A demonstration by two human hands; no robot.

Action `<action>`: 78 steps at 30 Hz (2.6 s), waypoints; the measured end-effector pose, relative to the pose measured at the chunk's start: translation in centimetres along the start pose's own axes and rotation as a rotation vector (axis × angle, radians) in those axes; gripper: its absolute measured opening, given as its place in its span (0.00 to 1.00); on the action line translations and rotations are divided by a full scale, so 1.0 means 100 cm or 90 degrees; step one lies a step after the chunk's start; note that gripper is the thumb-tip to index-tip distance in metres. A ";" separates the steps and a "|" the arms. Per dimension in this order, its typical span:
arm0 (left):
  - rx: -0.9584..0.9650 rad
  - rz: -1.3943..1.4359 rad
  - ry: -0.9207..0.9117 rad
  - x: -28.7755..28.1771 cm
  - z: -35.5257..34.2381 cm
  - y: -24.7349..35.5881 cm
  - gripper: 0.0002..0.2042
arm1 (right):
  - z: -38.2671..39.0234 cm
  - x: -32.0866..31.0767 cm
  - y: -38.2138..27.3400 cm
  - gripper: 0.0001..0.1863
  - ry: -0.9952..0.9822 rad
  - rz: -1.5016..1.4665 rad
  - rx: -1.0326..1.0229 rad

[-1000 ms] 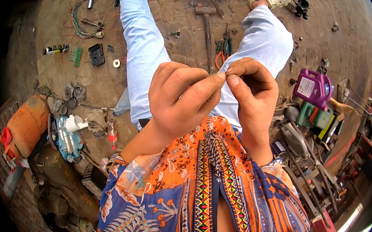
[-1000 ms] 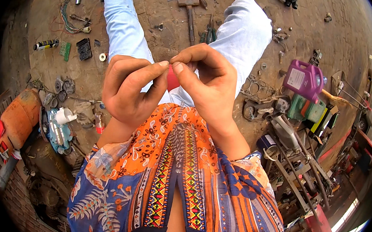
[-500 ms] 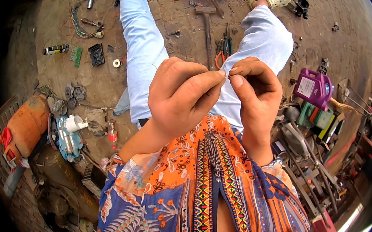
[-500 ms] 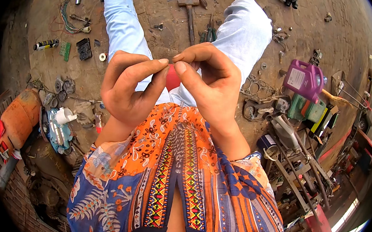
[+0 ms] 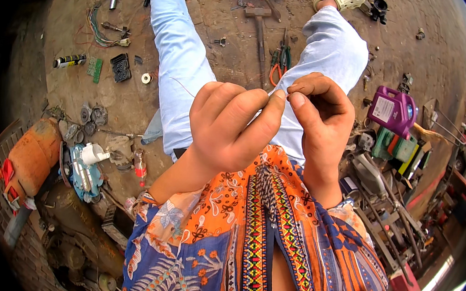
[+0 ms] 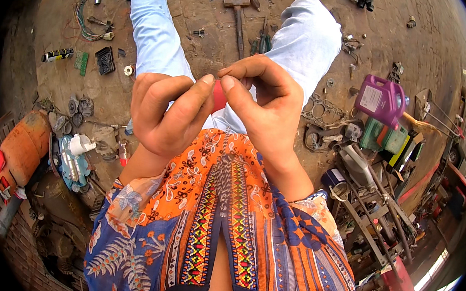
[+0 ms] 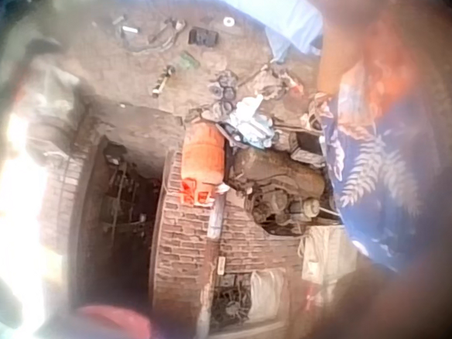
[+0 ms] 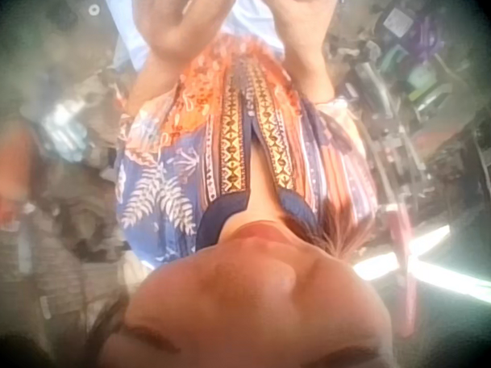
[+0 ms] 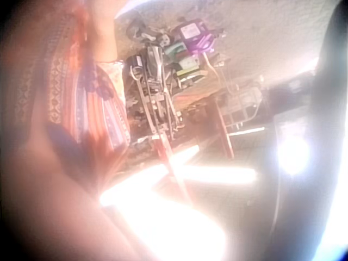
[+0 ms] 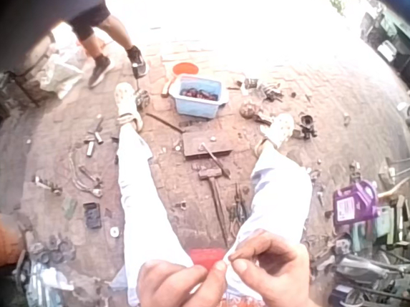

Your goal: The person sits on the ground and uses pliers to strip and twist small wires. They repeatedly pick up wire pieces, strip insulation, and twist the strands together by hand.

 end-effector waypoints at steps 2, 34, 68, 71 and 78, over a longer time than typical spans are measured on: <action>0.005 -0.008 -0.001 0.000 -0.001 0.000 0.11 | 0.000 0.001 -0.001 0.04 0.007 0.007 0.000; -0.490 0.436 -0.046 0.006 -0.003 -0.010 0.08 | -0.001 0.001 0.001 0.07 -0.018 -0.089 0.040; -0.606 0.608 -0.030 0.013 0.008 -0.009 0.06 | 0.003 0.010 0.010 0.08 0.017 -0.120 0.019; -0.623 0.622 -0.045 0.014 0.008 -0.009 0.06 | 0.004 0.009 0.011 0.08 0.020 -0.134 0.020; -0.653 0.645 -0.036 0.012 0.009 -0.008 0.06 | -0.002 0.003 0.017 0.08 -0.022 -0.183 0.019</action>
Point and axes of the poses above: each hand's wrist, its own z-axis away from the middle knuckle, its own x-axis out of the palm, y = z × x, the point moved 3 cm from there along -z, towards the middle knuckle
